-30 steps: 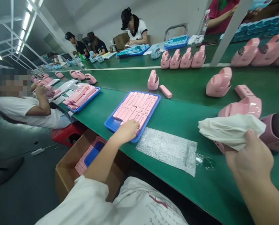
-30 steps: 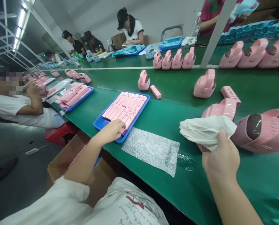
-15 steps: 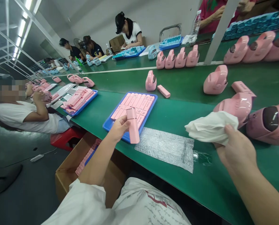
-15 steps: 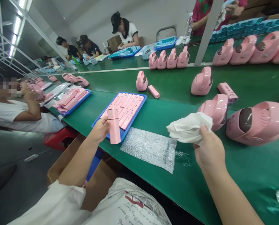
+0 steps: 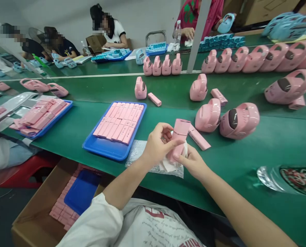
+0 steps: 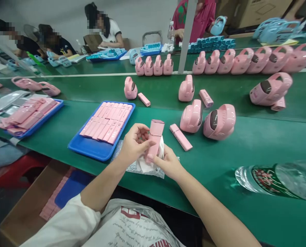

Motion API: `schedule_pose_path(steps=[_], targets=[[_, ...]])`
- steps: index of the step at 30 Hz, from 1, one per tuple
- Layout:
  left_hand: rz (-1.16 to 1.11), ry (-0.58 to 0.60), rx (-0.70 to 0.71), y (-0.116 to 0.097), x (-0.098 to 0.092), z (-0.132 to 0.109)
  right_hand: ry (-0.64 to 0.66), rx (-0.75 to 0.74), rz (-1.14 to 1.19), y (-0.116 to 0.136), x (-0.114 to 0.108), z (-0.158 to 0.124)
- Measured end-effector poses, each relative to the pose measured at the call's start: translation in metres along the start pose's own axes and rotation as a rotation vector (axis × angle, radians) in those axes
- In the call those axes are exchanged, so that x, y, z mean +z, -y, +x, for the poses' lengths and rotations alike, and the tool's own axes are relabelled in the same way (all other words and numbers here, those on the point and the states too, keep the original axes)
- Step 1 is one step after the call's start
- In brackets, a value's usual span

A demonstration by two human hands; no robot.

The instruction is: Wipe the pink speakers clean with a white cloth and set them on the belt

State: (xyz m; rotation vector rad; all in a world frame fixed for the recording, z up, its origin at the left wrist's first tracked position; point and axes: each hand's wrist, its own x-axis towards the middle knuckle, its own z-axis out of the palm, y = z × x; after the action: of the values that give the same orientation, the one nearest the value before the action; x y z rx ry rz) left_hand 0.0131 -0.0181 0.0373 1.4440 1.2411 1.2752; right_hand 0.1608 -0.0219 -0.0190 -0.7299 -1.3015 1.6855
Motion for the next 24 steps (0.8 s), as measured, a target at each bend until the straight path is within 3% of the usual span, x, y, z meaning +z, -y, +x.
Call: schedule_pose_path(steps=[5,11,19,24], targets=[[-0.073,0.106,-0.034,-0.010,-0.001,0.000,0.124,0.031,0.234,0.005,-0.009,0.002],[-0.114,0.123,-0.010,-0.018,-0.008,-0.005,0.211,0.020,0.253,0.012,-0.011,0.001],[0.522,0.156,0.237,-0.029,-0.002,-0.008,0.208,-0.012,0.052,0.013,-0.016,-0.001],[0.716,0.157,0.347,-0.021,0.005,-0.007,0.005,-0.064,-0.244,0.008,-0.017,0.000]])
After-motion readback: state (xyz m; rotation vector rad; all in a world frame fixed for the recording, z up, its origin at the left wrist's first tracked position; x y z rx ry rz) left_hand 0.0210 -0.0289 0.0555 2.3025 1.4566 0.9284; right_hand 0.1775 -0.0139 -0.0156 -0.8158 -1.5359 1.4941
